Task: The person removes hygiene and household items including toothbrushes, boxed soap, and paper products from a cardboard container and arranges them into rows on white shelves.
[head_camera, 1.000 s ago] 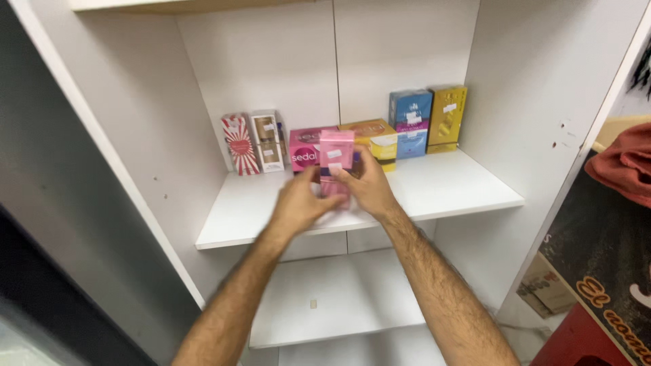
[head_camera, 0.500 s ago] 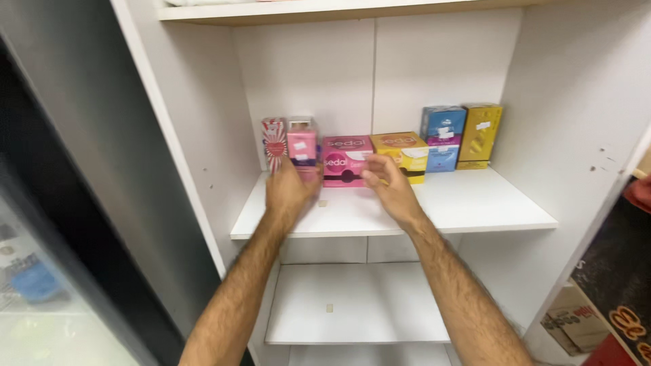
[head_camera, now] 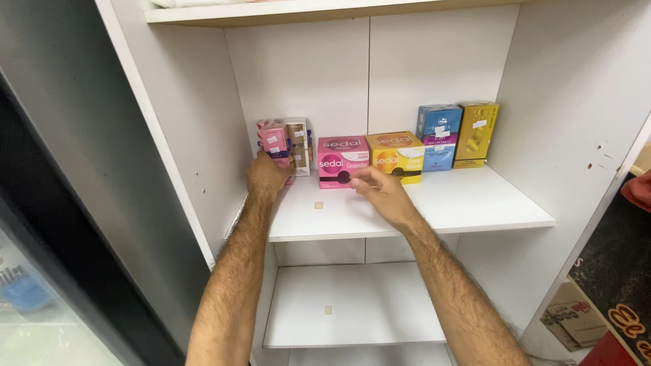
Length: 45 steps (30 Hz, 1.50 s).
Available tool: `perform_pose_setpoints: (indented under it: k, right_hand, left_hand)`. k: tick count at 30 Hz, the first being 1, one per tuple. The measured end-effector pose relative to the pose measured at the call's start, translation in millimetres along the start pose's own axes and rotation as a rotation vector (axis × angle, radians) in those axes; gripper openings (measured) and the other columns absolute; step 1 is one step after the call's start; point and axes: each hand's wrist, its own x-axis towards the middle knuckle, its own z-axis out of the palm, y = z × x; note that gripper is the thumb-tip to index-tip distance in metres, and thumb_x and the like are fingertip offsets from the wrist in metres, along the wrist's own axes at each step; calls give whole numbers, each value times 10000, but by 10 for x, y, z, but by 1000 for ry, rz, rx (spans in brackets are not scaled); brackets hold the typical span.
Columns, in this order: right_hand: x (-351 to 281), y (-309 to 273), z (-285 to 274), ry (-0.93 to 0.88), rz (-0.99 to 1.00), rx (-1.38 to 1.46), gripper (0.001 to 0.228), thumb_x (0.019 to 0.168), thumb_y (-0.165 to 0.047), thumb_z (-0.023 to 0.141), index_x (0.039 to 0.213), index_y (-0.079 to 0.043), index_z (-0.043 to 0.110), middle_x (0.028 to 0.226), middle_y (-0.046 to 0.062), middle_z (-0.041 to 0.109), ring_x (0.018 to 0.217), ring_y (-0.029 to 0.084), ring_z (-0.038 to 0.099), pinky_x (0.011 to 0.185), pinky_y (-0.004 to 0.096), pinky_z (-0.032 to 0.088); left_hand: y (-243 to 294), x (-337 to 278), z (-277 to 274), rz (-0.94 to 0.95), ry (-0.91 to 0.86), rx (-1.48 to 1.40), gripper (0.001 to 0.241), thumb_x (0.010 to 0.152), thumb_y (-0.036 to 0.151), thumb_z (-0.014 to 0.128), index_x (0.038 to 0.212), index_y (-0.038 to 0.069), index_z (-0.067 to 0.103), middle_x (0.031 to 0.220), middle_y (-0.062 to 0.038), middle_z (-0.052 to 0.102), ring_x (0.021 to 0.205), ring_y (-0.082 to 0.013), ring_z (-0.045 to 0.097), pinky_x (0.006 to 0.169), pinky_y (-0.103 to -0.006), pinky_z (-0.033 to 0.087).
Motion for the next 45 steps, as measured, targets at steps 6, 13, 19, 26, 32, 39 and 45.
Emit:
perform_pose_setpoints:
  k: [6, 13, 19, 26, 32, 39, 45]
  right_hand:
    - [-5, -23, 40, -29, -16, -105, 280, 1077, -295, 741, 1283, -109, 779, 1197, 143, 808, 1198, 300, 770, 1002, 457, 637]
    - [-1, 39, 165, -54, -267, -598, 185, 1023, -233, 765, 1168, -121, 795, 1049, 144, 806, 1037, 344, 809, 866, 452, 690]
    - [53, 226, 220, 41, -296, -839, 150, 1025, -286, 716, 1077, -156, 768, 947, 71, 766, 960, 283, 799, 845, 439, 660]
    - [29, 264, 239, 218, -242, -1002, 175, 1045, -354, 680, 990, -201, 745, 850, -16, 708, 855, 199, 783, 758, 377, 648]
    - [-17, 224, 226, 236, -201, -950, 203, 1037, -376, 679, 937, -200, 698, 811, -2, 675, 829, 227, 784, 718, 372, 648]
    - [-263, -383, -90, 224, -90, -903, 201, 1040, -339, 674, 891, -204, 679, 761, -22, 668, 756, 198, 775, 659, 345, 638]
    - [-776, -1201, -598, 364, 29, -835, 52, 985, -201, 701, 949, -165, 711, 861, -29, 692, 696, 213, 670, 500, 381, 480]
  left_hand:
    - [27, -62, -71, 24, -7, 20, 938, 856, 575, 903, 1441, -48, 516, 1389, -272, 703, 1358, -447, 660, 1113, -544, 608]
    - [-36, 23, 42, 37, 71, 96, 935, 819, 619, 914, 1368, -49, 559, 1271, -254, 746, 1245, -453, 719, 990, -560, 644]
    - [286, -889, -291, 206, 203, 196, 733, 899, 449, 894, 1312, -65, 573, 1124, -298, 740, 1081, -505, 768, 883, -632, 658]
    - [438, -1527, 45, 598, 118, -135, 372, 917, 278, 887, 1124, 83, 647, 939, -124, 711, 878, -358, 791, 758, -572, 615]
    - [728, -1834, 187, 597, -40, -258, 119, 1011, 191, 781, 1014, 93, 713, 828, -94, 740, 788, -285, 784, 699, -413, 627]
    - [1224, -2249, -97, 473, -191, -346, 25, 1053, 102, 737, 1057, 92, 760, 873, -93, 770, 817, -295, 787, 742, -410, 632]
    - [1705, -2823, -499, 422, -434, -367, 225, 1109, 209, 555, 1002, 116, 730, 964, -16, 771, 840, -187, 710, 829, -350, 528]
